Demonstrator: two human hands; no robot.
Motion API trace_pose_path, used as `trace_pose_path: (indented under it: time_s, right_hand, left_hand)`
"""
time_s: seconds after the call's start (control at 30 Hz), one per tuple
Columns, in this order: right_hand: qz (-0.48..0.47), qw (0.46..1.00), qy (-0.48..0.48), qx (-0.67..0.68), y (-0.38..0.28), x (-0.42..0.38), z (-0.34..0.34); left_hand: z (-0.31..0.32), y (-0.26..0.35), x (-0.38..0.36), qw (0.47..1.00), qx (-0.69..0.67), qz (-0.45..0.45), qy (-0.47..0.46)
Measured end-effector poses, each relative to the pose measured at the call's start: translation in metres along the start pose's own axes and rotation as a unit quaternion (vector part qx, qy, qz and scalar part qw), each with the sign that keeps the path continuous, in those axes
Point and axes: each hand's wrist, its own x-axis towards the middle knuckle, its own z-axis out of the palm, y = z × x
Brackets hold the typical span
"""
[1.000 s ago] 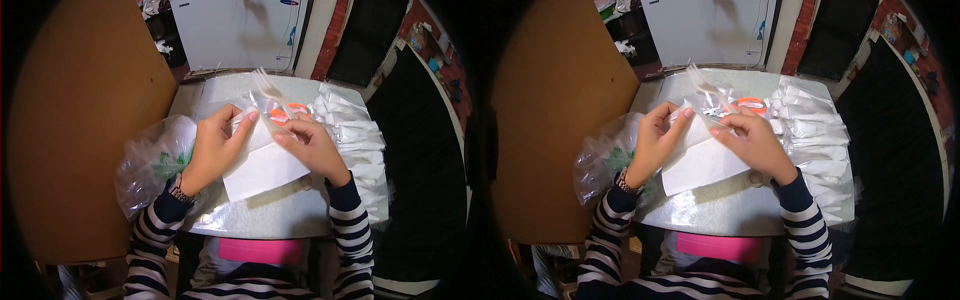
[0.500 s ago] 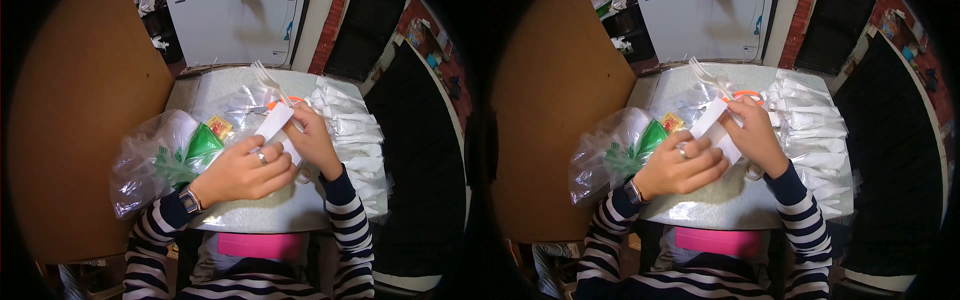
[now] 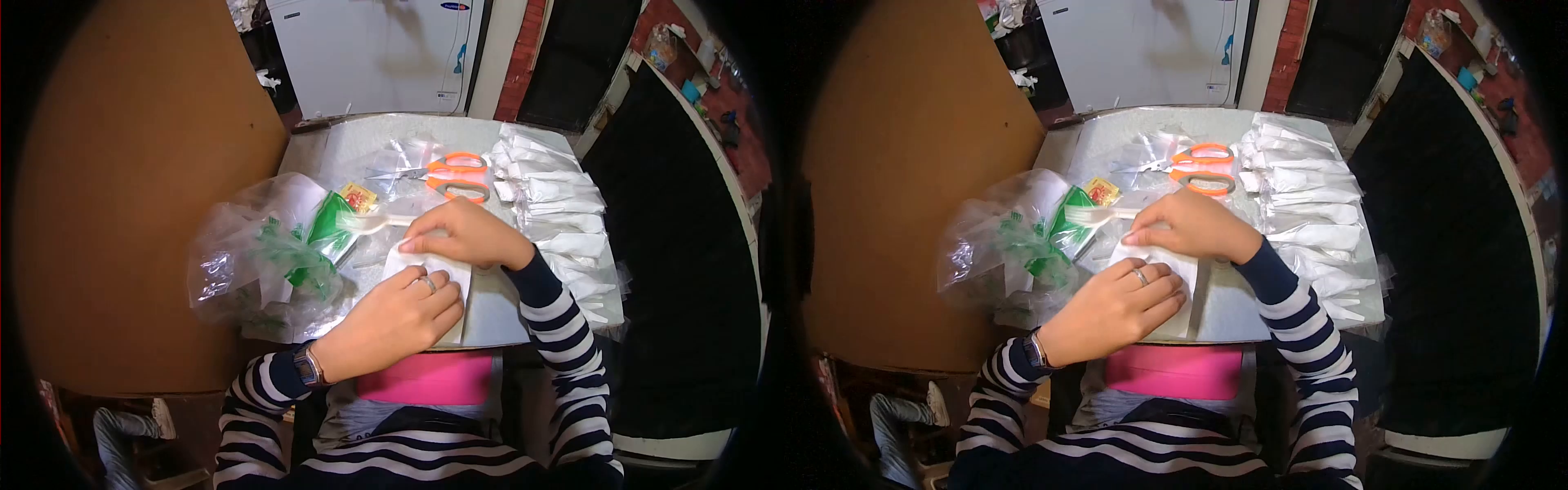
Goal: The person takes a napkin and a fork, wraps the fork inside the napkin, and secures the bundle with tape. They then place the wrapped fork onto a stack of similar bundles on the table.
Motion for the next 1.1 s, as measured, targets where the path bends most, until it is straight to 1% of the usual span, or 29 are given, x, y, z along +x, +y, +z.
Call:
trace_pose_path:
  time_s: [0.03, 0.07, 0.1, 0.17, 0.23, 0.27, 0.37, 0.47, 0.57, 0.67, 0.77, 0.87, 0.97, 1.0, 1.07, 1.1]
  right_hand:
    - [-0.005, 1.000, 0.000, -0.016, -0.002, -0.001, 0.003]
    - [-0.009, 0.999, -0.001, -0.031, -0.005, -0.001, 0.007]
    - [-0.014, 0.999, -0.002, -0.045, -0.008, -0.002, 0.010]
    - [-0.006, 0.992, 0.017, -0.127, -0.012, -0.007, 0.017]
    - [0.002, 0.979, 0.021, -0.201, -0.020, -0.014, 0.020]
    - [-0.007, 0.980, 0.037, -0.198, -0.019, -0.017, 0.023]
    - [-0.005, 0.974, 0.030, -0.224, -0.023, -0.024, 0.027]
    - [-0.037, 0.962, 0.086, -0.257, -0.016, -0.027, 0.038]
    - [-0.076, 0.955, 0.115, -0.263, -0.013, -0.027, 0.050]
    - [-0.087, 0.943, 0.130, -0.294, -0.011, -0.028, 0.054]
    - [-0.116, 0.924, 0.178, -0.316, -0.008, -0.030, 0.051]
    - [-0.074, 0.922, 0.192, -0.327, -0.026, -0.039, 0.046]
    - [0.018, 0.947, 0.179, -0.266, -0.060, -0.062, 0.039]
    - [0.030, 0.949, 0.188, -0.250, -0.070, -0.070, 0.039]
    - [0.048, 0.965, 0.211, -0.146, -0.071, -0.090, 0.052]
    - [0.052, 0.963, 0.240, -0.115, -0.070, -0.094, 0.059]
  left_hand:
    - [0.001, 0.002, -0.004, 1.000, -0.018, 0.002, -0.009]
    - [0.003, 0.003, -0.010, 0.998, -0.064, -0.014, -0.003]
    - [0.005, 0.005, -0.014, 0.997, -0.069, -0.038, -0.005]
    - [0.009, 0.008, -0.019, 0.994, -0.075, -0.085, -0.004]
    - [0.009, 0.008, -0.019, 0.994, -0.049, -0.098, -0.008]
    - [0.010, 0.008, -0.020, 0.994, -0.039, -0.106, -0.012]
    - [0.015, 0.009, -0.024, 0.997, -0.035, -0.062, -0.016]
    - [0.019, 0.013, -0.025, 0.999, -0.004, -0.028, 0.021]
    - [0.036, 0.012, -0.029, 0.998, 0.000, -0.004, 0.064]
    - [0.057, 0.011, -0.034, 0.991, -0.086, -0.036, 0.098]
    - [0.062, 0.014, -0.036, 0.984, -0.135, -0.077, 0.085]
    - [0.063, 0.012, -0.039, 0.984, -0.142, -0.096, 0.048]
    - [0.058, 0.014, -0.038, 0.986, -0.115, -0.111, 0.052]
    - [0.059, 0.014, -0.038, 0.987, -0.100, -0.117, 0.049]
    - [0.060, 0.013, -0.035, 0.988, -0.070, -0.128, 0.043]
    - [0.060, 0.013, -0.034, 0.987, -0.068, -0.140, 0.042]
